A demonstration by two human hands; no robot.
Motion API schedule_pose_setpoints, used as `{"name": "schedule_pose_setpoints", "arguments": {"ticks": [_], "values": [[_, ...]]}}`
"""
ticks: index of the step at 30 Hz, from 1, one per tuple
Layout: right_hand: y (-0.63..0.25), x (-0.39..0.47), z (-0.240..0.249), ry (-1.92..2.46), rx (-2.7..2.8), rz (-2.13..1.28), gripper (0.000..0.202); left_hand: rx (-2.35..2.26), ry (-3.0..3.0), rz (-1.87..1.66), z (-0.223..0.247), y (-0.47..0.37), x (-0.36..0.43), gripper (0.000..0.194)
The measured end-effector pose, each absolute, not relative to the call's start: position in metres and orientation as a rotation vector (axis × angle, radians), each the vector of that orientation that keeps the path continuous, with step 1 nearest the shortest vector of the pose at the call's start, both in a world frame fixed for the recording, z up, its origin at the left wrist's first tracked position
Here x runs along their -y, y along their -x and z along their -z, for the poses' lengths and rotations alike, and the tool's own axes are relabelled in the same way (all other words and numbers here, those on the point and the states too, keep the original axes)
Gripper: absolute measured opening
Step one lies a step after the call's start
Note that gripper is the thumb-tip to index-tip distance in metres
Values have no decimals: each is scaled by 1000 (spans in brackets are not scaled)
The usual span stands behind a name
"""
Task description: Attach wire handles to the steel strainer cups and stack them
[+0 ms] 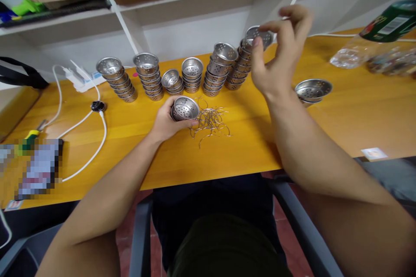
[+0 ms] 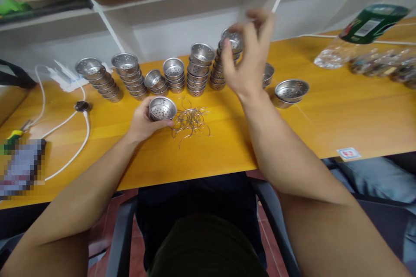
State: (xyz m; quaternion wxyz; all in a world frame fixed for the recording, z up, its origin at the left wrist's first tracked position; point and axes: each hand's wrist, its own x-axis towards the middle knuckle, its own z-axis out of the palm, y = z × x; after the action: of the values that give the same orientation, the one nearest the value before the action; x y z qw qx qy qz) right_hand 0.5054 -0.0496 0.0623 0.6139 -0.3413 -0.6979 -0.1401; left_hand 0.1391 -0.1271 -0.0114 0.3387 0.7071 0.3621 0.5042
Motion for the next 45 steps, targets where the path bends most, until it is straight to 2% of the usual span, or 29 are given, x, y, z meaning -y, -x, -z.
{"name": "schedule_pose_setpoints", "arguments": {"ticks": [4, 6, 8, 14, 19, 24, 28, 31, 35, 39, 45], "values": [[-450, 89, -58, 460, 2075, -53, 25, -874, -1943, -1355, 12, -138, 127, 100], [-425, 105, -50, 348, 2265, -194, 35, -876, -1987, -1359, 12, -136, 127, 100], [-410, 116, -44, 344, 2398, -224, 39, -897, -2017, -1343, 13, -135, 126, 101], [-411, 120, -52, 448, 2625, -211, 23, -864, -2046, -1293, 12, -132, 124, 103], [-421, 121, -57, 406, 2486, -263, 12, -843, -2095, -1310, 9, -134, 124, 101], [-420, 122, -48, 438, 2348, -378, 27, -887, -2093, -1297, 8, -134, 126, 100], [-402, 122, -32, 540, 2140, -626, 23, -972, -2179, -1323, 4, -132, 129, 92], [-387, 121, -20, 681, 1923, -755, 26, -1037, -2317, -1326, 1, -134, 130, 95], [-380, 121, -15, 756, 1863, -635, 13, -1098, -2411, -1349, 0, -139, 130, 100], [-380, 125, -17, 792, 1822, -534, 13, -1113, -2402, -1396, 1, -142, 131, 98], [-376, 122, -13, 750, 1794, -591, 12, -1163, -2388, -1386, 1, -143, 134, 93]]}}
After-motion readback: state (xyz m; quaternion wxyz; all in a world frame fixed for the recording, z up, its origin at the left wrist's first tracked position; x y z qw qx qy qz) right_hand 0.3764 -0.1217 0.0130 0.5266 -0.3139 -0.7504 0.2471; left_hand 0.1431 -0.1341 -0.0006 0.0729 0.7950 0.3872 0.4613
